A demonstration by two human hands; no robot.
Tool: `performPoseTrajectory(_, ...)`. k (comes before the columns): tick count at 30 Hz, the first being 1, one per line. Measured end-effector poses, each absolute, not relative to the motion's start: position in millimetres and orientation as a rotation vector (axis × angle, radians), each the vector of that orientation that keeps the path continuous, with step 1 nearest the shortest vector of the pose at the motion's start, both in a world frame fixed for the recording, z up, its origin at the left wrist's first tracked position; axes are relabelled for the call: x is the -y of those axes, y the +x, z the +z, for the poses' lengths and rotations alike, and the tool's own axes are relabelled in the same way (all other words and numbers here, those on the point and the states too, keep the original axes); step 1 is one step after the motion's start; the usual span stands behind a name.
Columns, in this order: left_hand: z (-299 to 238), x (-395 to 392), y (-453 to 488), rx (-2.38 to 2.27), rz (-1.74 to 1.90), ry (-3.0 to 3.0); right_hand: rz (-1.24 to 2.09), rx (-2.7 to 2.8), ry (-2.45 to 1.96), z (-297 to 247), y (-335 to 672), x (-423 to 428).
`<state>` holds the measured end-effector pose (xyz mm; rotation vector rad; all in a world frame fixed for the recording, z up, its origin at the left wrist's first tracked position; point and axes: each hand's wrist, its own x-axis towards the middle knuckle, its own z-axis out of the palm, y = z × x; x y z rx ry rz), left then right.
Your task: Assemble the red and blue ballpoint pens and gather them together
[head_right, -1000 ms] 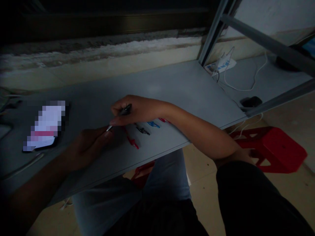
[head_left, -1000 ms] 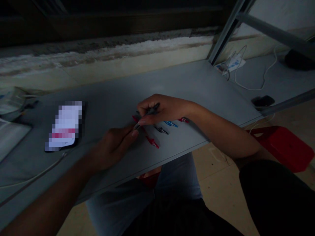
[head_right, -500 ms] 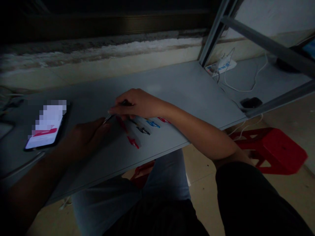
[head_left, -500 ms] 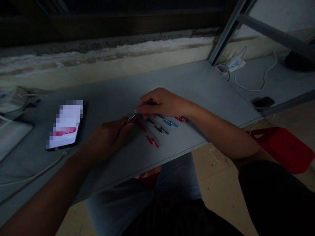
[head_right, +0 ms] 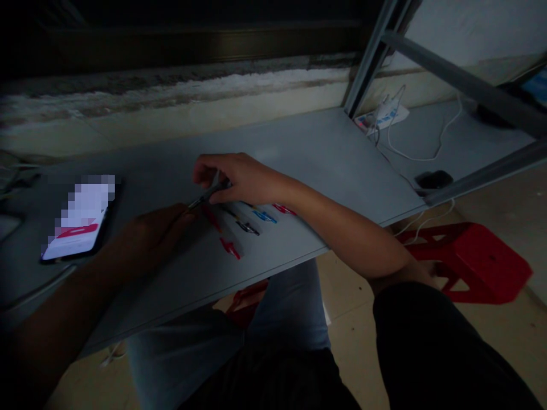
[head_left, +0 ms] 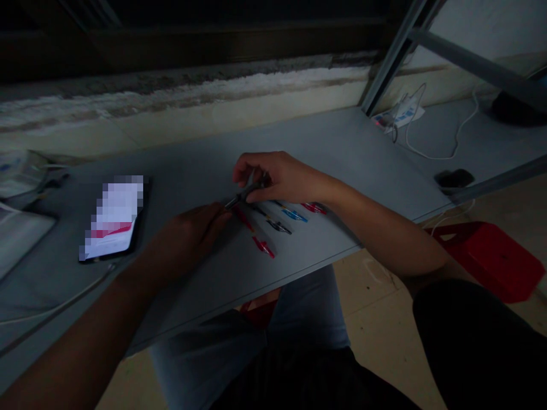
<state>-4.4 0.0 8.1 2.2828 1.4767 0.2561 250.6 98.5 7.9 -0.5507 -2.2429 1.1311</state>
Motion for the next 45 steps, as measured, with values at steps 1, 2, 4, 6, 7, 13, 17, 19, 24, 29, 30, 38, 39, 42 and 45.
performPoseTrajectory(1,7.6,-0.4,-4.5,-1.478,0.257,2.284,1.101,2.241,-0.530,7.8,250.8,-98.7)
performPoseTrajectory(2,7.4,-0.5,-4.6,-1.480,0.270,2.285,1.081,2.235,-0.531,7.6,250.6,-98.5)
performPoseTrajectory(4,7.7,-0.3,-4.1,-1.490,0.292,2.287,1.072,2.226,-0.606,7.1,249.2,-97.5)
performPoseTrajectory(6,8.8,0.3,-3.1,-1.501,0.298,2.286,1.086,2.252,-0.695,6.7,247.9,-96.7)
performPoseTrajectory(7,9.4,0.7,-2.6,-1.512,0.290,2.278,1.091,2.274,-0.711,6.8,247.7,-96.6)
performPoseTrajectory(13,12.2,3.3,-1.2,-1.623,0.329,2.154,1.034,2.261,-0.596,6.5,250.0,-99.5)
performPoseTrajectory(17,12.0,4.3,-1.8,-1.626,0.340,2.151,1.154,2.170,-0.654,-0.2,246.3,-102.7)
performPoseTrajectory(19,10.8,3.6,-2.3,-1.611,0.357,2.170,1.206,2.134,-0.592,-2.3,244.6,-103.8)
performPoseTrajectory(24,5.6,-0.9,-5.5,-1.619,0.421,2.211,1.243,1.992,-0.486,-1.3,244.3,-106.9)
performPoseTrajectory(29,4.7,-2.0,-6.7,-1.621,0.441,2.206,1.234,1.878,-0.459,-0.8,244.1,-110.2)
performPoseTrajectory(30,5.0,-1.9,-6.7,-1.622,0.438,2.202,1.211,1.880,-0.495,-0.1,244.3,-109.7)
performPoseTrajectory(38,-2.4,-1.3,-6.1,-1.580,0.547,2.218,1.132,2.009,-0.524,-5.6,245.2,-108.0)
performPoseTrajectory(39,-4.0,-0.9,-5.7,-1.568,0.572,2.218,1.158,2.009,-0.493,-7.2,244.6,-108.5)
performPoseTrajectory(42,-6.1,0.5,-4.9,-1.536,0.590,2.193,1.257,1.979,-0.433,-5.9,244.1,-107.5)
performPoseTrajectory(45,-4.4,1.0,-4.7,-1.530,0.589,2.206,1.271,2.022,-0.557,4.0,246.6,-101.7)
